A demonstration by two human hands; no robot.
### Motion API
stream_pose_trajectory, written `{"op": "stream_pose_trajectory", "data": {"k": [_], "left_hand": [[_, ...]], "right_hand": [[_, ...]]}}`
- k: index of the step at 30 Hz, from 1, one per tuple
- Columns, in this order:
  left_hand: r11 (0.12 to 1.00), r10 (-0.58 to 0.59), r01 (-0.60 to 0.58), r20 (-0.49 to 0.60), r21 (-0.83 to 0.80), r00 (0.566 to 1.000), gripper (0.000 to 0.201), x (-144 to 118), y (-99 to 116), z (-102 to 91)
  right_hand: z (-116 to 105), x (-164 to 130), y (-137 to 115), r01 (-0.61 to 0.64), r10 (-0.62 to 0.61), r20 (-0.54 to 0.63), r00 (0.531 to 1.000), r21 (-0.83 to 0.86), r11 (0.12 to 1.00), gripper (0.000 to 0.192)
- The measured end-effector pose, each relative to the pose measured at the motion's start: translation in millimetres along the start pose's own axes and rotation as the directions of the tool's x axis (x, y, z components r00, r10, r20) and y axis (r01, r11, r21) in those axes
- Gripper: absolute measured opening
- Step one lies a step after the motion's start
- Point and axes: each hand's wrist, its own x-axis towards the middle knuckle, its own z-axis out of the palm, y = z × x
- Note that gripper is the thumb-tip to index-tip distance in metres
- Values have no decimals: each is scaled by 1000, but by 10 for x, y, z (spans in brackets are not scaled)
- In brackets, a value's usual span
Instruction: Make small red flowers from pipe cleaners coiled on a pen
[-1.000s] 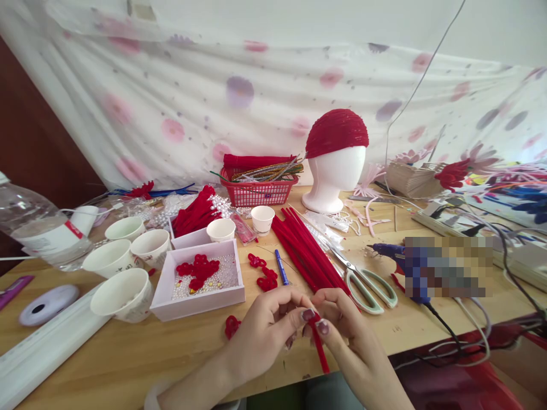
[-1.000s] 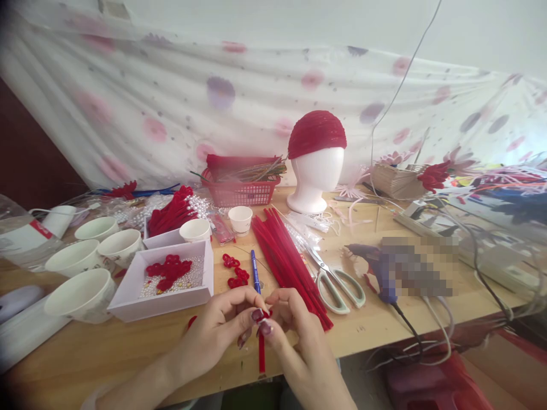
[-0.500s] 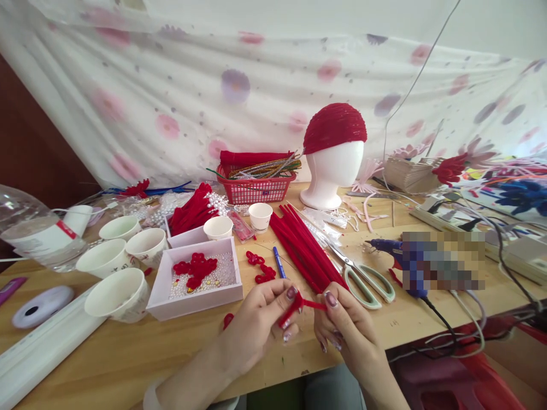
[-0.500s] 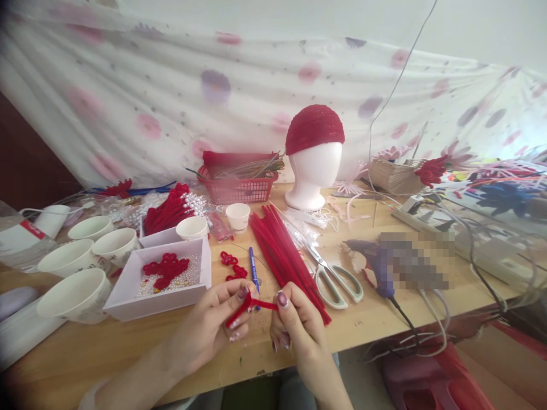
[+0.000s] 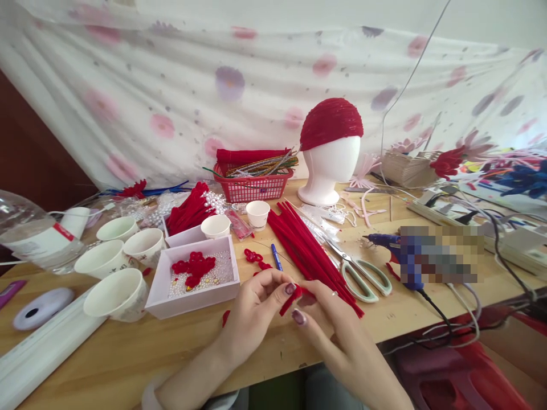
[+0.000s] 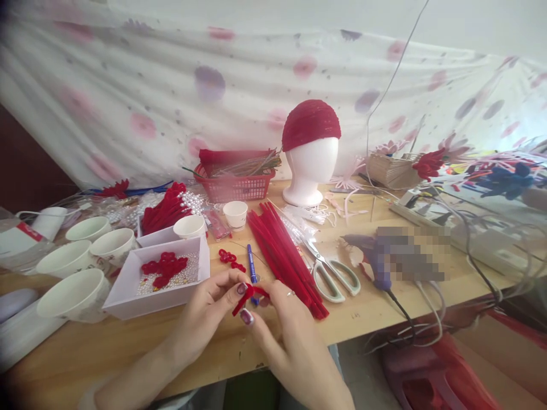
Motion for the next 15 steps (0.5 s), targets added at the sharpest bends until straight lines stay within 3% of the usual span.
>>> {"op": "stream_pose_trajectory", "data": {"k": [5, 15], "left_hand": [[926, 263, -246, -23, 286, 964, 16, -19, -9, -27], [886, 339, -331, 35, 324, 940, 7, -38, -22, -58]], "right_hand": [[84, 41, -128, 160, -220, -139, 966, -351, 923, 31], [289, 71, -160, 82, -181, -232, 956, -381, 921, 27]]}}
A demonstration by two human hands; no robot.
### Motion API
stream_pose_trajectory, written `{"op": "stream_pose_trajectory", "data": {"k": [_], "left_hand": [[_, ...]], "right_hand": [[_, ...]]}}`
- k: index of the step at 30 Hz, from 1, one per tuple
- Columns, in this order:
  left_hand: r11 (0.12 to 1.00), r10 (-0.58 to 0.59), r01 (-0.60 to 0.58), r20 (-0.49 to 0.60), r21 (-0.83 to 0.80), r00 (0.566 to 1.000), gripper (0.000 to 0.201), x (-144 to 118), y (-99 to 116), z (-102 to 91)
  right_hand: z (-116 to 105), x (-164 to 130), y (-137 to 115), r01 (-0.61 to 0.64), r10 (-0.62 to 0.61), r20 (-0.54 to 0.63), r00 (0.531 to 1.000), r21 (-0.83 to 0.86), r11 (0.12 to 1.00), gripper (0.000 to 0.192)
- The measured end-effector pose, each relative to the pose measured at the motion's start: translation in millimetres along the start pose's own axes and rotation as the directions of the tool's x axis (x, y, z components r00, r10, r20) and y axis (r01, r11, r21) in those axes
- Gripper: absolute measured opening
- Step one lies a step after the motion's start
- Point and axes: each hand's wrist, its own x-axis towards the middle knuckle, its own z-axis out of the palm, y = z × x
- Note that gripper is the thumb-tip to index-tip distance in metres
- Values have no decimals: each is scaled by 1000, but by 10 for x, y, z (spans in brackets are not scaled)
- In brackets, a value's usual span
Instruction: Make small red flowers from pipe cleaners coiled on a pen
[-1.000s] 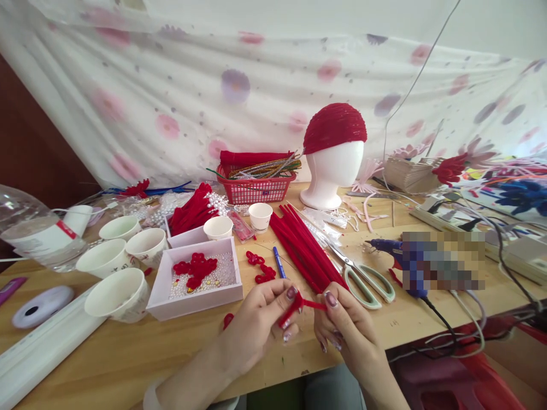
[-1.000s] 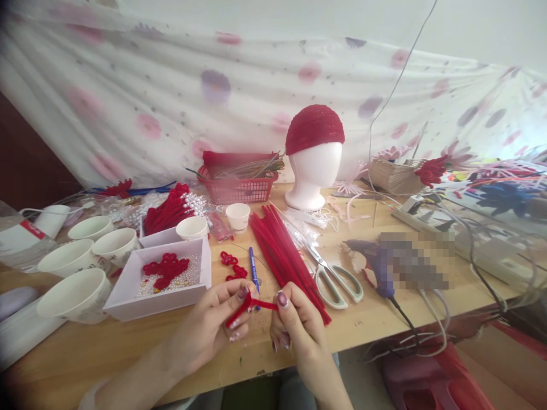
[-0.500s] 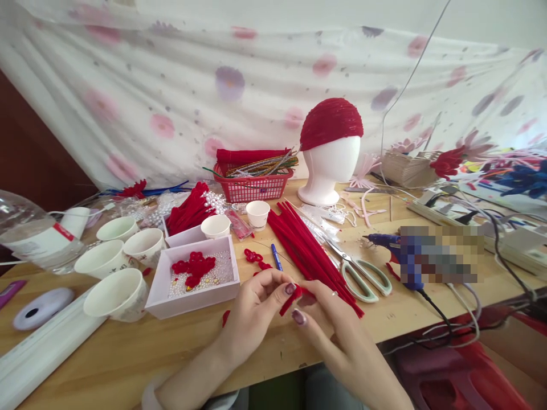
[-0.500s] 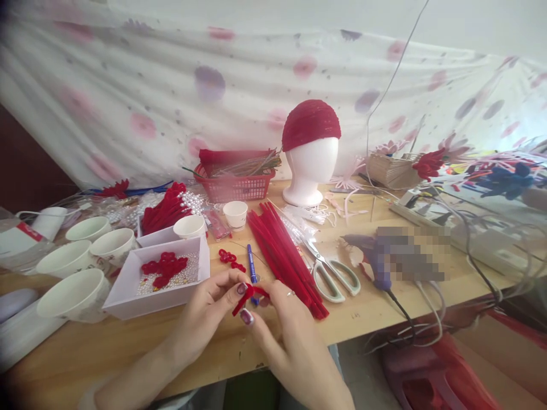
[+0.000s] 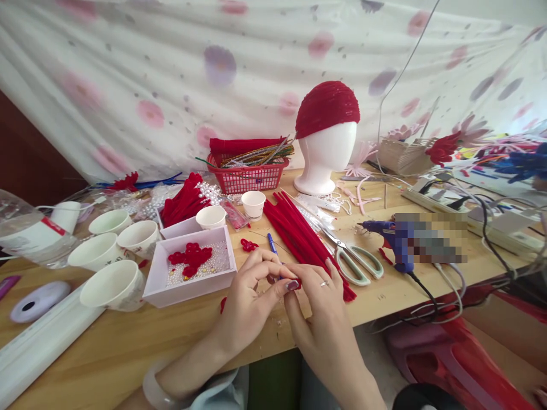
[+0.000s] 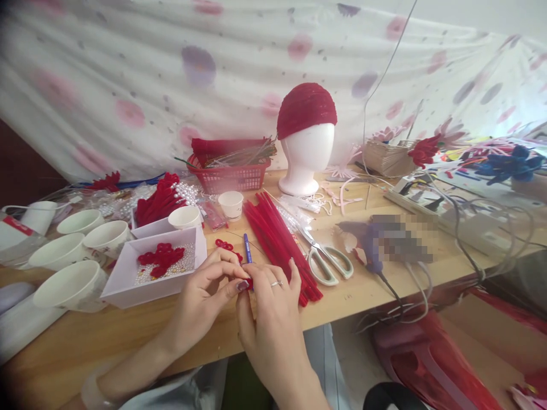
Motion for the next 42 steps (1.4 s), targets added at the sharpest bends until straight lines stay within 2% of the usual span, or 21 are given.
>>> {"op": "stream_pose_trajectory", "data": {"k": [6, 11, 15, 18, 20, 23, 26, 29, 31, 34, 39, 40, 42], "left_hand": [[997, 1, 1, -25, 72, 1000, 15, 1, 69, -5], [995, -43, 47, -41, 90, 998, 21, 17, 80, 22], [993, -95, 97, -31, 73, 995, 23, 12, 60, 46], [991, -110, 108, 25, 72, 994, 23, 7, 69, 34], [990, -116, 108, 101, 86, 988, 20, 5, 98, 16], [987, -139, 118, 214, 108, 967, 12, 4, 158, 0], [976, -201, 168, 273, 138, 941, 22, 14, 203, 6], [965, -250, 209, 314, 157, 916, 24, 25, 211, 13], [963, -259, 217, 335, 158, 906, 24, 29, 200, 8], [956, -294, 269, 344, 118, 892, 29, 33, 174, -9], [860, -381, 499, 515, -108, 768, 33, 34, 171, -31], [864, -376, 492, 518, -104, 769, 31, 32, 180, -31], [927, -332, 376, 452, -9, 828, 23, 27, 201, -26]], "right_hand": [[9, -8, 53, 129, -129, -22, 991, 20, 991, 26], [-95, 24, 93, 110, -109, 98, 989, 1, 994, 27], [-150, 34, 139, 153, -145, 143, 979, -46, 987, 27], [-198, 18, 187, 162, -154, 149, 977, -46, 986, 26], [-261, 13, 222, 149, -139, 199, 970, -36, 988, 27], [-375, 25, 272, 186, -165, 338, 927, -30, 982, 28], [-449, 32, 307, 263, -229, 402, 887, -31, 964, 34], [-456, 5, 314, 299, -275, 400, 874, 2, 954, 34], [-438, -25, 310, 303, -285, 388, 877, 16, 953, 27], [-409, -60, 311, 312, -299, 343, 890, 19, 950, 27], [-410, -65, 329, 367, -369, 278, 887, 60, 928, 23], [-414, -59, 327, 372, -379, 268, 886, 79, 925, 22], [-416, -37, 320, 333, -356, 254, 899, 131, 934, 22]]}}
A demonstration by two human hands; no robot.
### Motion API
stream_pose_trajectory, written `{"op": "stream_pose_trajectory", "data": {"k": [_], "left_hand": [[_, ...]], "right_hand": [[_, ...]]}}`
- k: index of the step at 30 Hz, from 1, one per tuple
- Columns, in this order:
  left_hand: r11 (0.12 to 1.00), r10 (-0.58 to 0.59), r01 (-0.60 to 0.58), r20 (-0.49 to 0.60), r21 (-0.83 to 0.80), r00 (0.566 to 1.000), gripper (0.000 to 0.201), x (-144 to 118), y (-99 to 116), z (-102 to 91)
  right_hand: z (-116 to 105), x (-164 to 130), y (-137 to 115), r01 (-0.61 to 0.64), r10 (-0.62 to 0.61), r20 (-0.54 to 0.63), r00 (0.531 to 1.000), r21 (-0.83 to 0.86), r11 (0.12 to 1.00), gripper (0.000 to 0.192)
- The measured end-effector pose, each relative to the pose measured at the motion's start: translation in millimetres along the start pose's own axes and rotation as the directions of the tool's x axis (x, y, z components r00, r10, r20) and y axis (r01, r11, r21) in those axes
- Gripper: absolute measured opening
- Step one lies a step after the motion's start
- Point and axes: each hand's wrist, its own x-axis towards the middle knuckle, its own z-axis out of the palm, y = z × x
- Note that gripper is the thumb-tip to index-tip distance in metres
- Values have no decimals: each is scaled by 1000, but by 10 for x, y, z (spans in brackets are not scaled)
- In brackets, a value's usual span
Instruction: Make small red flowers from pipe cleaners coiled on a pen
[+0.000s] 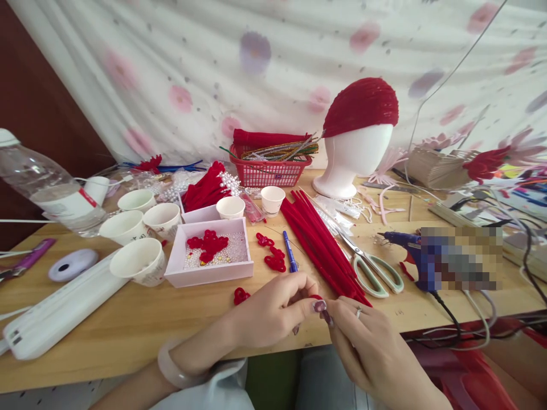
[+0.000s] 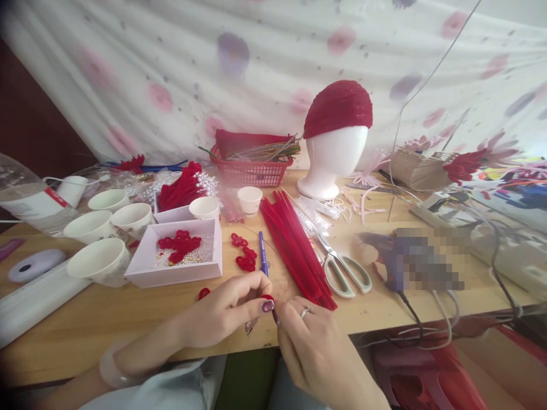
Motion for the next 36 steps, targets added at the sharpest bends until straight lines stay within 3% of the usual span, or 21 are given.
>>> {"op": "stream_pose_trajectory", "data": {"k": [2, 4, 6, 8, 9, 10, 11, 12, 14, 16, 18, 20, 22, 24, 26, 28, 29, 31, 33, 34, 36], "left_hand": [[966, 148, -123, -95, 226, 984, 16, -6, 2, 7], [864, 328, -249, -115, 438, 938, 13, -7, -23, 1], [714, 476, -363, -36, 599, 879, 18, -2, -66, -16], [586, 546, -442, 72, 679, 835, 26, 5, -105, -36], [573, 555, -453, 83, 682, 827, 26, 9, -116, -43], [607, 549, -440, 52, 661, 835, 21, 12, -119, -45], [682, 519, -399, -21, 612, 855, 15, 15, -116, -43], [778, 454, -334, -109, 532, 884, 15, 19, -107, -37], [936, 248, -176, -215, 304, 945, 23, 30, -83, -16], [994, 54, -36, -178, 98, 983, 27, 42, -67, 8], [999, -36, 33, -103, -25, 994, 27, 49, -69, 24], [1000, 14, -13, -107, 15, 994, 22, 47, -82, 24], [948, 211, -170, -132, 269, 968, 17, 36, -98, 5], [747, 429, -325, -46, 579, 902, 22, 21, -109, -26], [538, 512, -415, 106, 734, 852, 31, 11, -110, -56], [478, 529, -440, 151, 760, 835, 33, 6, -103, -68], [516, 536, -425, 107, 743, 837, 30, 7, -99, -65], [709, 488, -346, -72, 615, 870, 22, 14, -93, -42], [906, 298, -201, -222, 372, 928, 24, 28, -93, -10], [962, 182, -120, -244, 246, 953, 25, 37, -96, 5], [999, -2, 13, -205, 52, 979, 27, 53, -105, 32]], "right_hand": [[7, 33, 10, -127, 126, 21, 992, 151, 980, 26], [33, 70, 46, -353, 319, 152, 935, 446, 823, 31], [74, 100, 112, -560, 406, 406, 819, 724, 404, 34], [112, 113, 188, -646, 308, 628, 715, 762, -52, 35], [124, 114, 218, -656, 258, 678, 688, 733, -178, 35], [127, 113, 236, -661, 238, 696, 678, 718, -218, 36], [121, 110, 240, -664, 259, 683, 682, 728, -172, 35], [105, 107, 228, -659, 318, 636, 703, 751, -46, 35], [52, 108, 169, -604, 421, 450, 788, 701, 380, 34], [-3, 119, 91, -435, 371, 227, 901, 466, 771, 31], [-34, 133, 29, -248, 235, 82, 969, 246, 937, 27], [-28, 140, 1, -205, 201, 39, 979, 185, 961, 27], [9, 134, 4, -335, 321, 96, 942, 298, 894, 30], [54, 119, 32, -530, 471, 259, 843, 546, 649, 34], [86, 101, 77, -655, 471, 504, 724, 716, 242, 33], [92, 86, 120, -677, 377, 636, 673, 735, -32, 33], [86, 81, 135, -673, 362, 638, 680, 738, -37, 34], [61, 73, 140, -641, 418, 524, 742, 738, 212, 35], [33, 71, 114, -542, 436, 326, 839, 578, 610, 34], [22, 71, 95, -463, 395, 242, 886, 444, 767, 32], [5, 76, 61, -277, 255, 125, 959, 212, 937, 27]]}}
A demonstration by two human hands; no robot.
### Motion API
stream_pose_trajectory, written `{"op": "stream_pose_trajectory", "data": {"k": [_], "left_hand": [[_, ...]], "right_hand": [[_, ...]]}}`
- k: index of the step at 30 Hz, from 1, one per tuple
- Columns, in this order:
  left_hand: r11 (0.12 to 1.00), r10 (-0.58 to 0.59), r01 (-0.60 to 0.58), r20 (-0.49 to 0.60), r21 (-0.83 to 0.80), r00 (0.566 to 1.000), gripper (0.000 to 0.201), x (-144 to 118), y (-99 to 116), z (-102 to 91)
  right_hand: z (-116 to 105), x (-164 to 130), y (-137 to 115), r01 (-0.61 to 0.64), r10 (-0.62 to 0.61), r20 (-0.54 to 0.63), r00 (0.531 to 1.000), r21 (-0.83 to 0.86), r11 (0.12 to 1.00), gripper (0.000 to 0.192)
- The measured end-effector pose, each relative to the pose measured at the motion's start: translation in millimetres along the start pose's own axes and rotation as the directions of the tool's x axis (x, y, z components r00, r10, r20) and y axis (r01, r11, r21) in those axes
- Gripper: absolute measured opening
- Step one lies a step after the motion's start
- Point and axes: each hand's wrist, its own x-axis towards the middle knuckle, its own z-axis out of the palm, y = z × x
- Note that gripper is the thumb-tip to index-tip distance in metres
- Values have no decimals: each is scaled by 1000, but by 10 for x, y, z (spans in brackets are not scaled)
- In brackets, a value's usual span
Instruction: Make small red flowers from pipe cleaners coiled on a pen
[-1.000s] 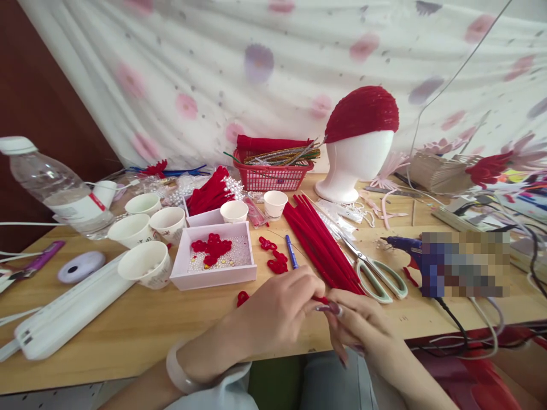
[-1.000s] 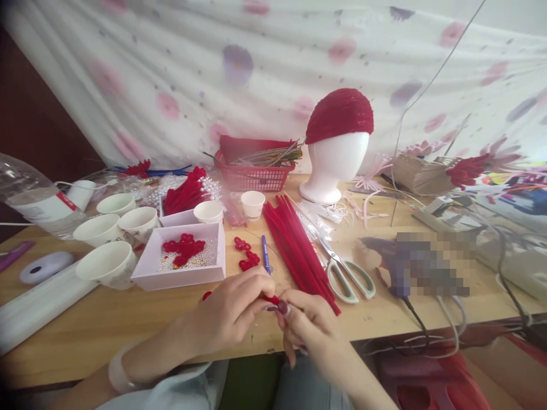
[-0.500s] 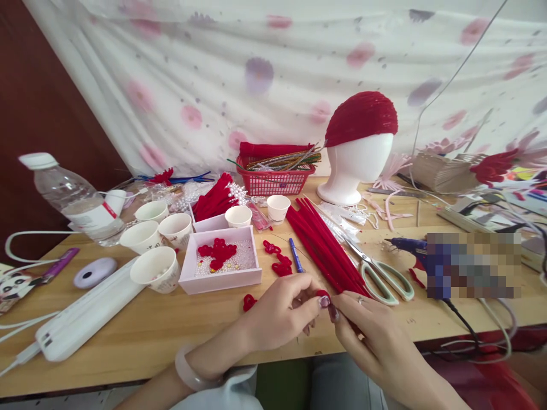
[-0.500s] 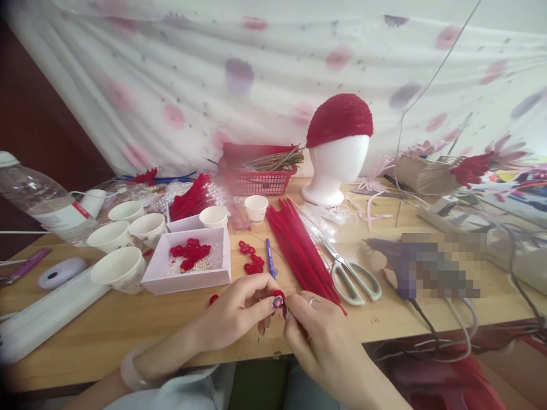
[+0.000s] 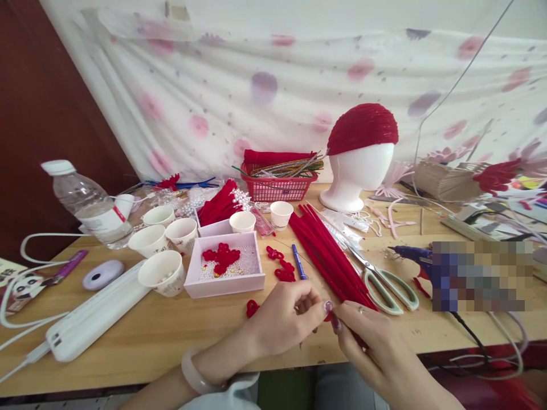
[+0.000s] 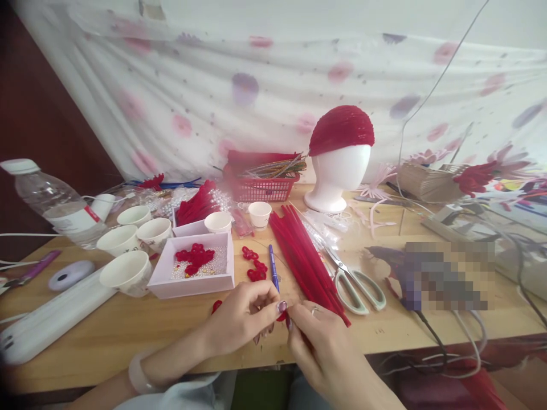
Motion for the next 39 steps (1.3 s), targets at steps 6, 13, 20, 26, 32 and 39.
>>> {"op": "stream_pose_trajectory", "data": {"k": [6, 13, 20, 26, 32, 39], "left_hand": [[979, -92, 122, 184, -161, 979, 23, 12, -5, 49], [239, 611, -477, 251, 845, 751, 20, 10, -82, -50], [75, 744, -490, 278, 868, 607, 16, 20, -78, -71], [993, 91, -95, -70, -67, 993, 23, 45, -74, 47], [972, 21, -47, -114, -230, 993, 15, 54, -45, 68], [657, 704, -576, -124, 485, 699, 19, 7, -89, -6]], "right_hand": [[0, 25, 25, 180, -194, -75, 978, -168, 969, 27], [112, 110, 98, -429, 373, 232, 898, 647, 630, 40], [54, 110, 197, -610, 290, 598, 747, 790, -56, 43], [143, 32, 207, -356, 316, 175, 932, 600, 716, 44], [136, 8, 111, -210, 217, 12, 976, 307, 928, 33], [197, 43, -32, -248, 309, -123, 943, 359, 900, 33]]}}
